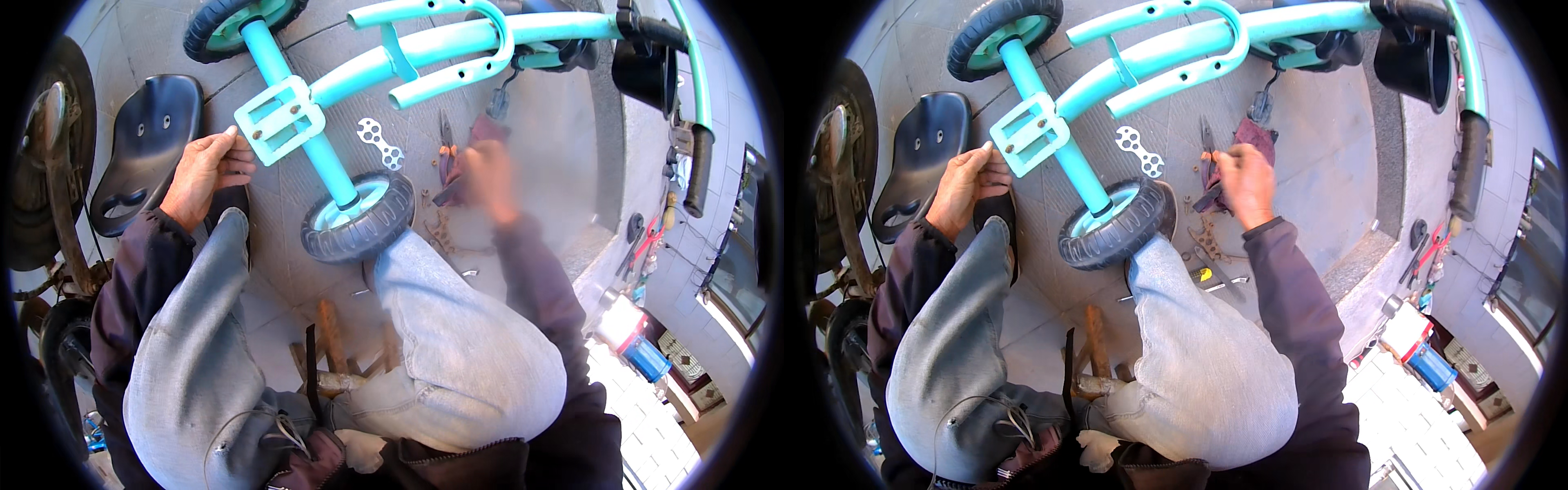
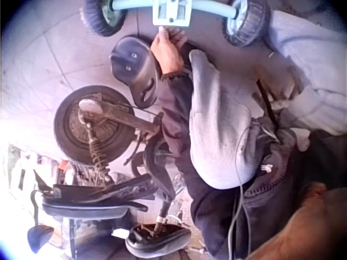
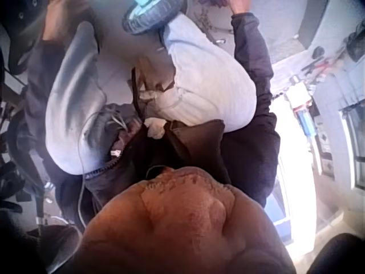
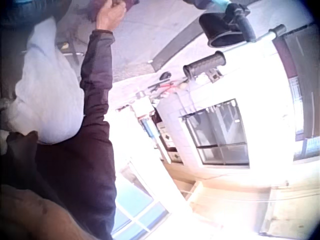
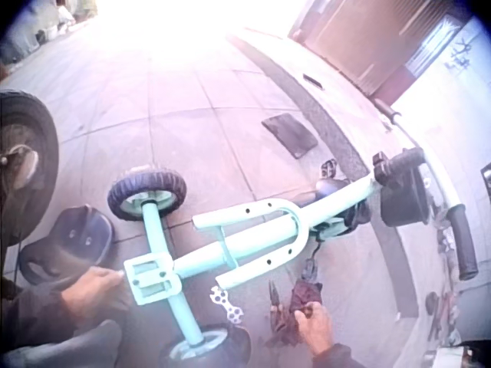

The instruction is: The person sits on the floor and uses a cloth to wipe and clean the frame and handlebars of a light blue tricycle. The person scrubs the metal frame and wipes the plastic handlebars with a dark cloth.

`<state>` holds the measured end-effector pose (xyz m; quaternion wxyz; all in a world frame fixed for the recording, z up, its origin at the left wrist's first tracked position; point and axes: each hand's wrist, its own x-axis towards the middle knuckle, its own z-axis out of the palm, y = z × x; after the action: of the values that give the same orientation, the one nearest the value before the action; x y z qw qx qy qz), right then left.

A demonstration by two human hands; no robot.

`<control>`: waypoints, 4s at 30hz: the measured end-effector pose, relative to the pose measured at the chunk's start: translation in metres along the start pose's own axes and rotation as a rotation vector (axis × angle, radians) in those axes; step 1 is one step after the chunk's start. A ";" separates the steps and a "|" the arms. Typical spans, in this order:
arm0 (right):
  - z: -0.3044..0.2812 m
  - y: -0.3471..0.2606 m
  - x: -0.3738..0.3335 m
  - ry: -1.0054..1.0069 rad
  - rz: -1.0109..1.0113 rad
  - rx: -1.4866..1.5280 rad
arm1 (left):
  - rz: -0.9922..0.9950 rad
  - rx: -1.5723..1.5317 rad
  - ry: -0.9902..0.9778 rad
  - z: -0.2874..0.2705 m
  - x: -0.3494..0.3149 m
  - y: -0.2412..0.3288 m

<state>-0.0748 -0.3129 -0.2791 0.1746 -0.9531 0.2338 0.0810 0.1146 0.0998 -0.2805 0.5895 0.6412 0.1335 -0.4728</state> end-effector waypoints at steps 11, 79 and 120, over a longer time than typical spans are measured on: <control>0.044 0.143 -0.007 -0.200 0.193 -0.091 | -0.037 0.171 0.061 0.009 0.002 0.000; 0.025 -0.265 0.049 0.055 -0.251 0.906 | 0.850 0.546 0.318 0.013 -0.020 0.026; -0.038 -0.170 0.074 0.664 -0.743 0.174 | 0.192 0.111 0.098 -0.003 0.003 0.031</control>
<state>0.0733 -0.2169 -0.2118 0.1866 -0.9282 -0.0722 -0.3139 0.1396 0.0935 -0.2637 0.5885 0.7051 0.0738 -0.3887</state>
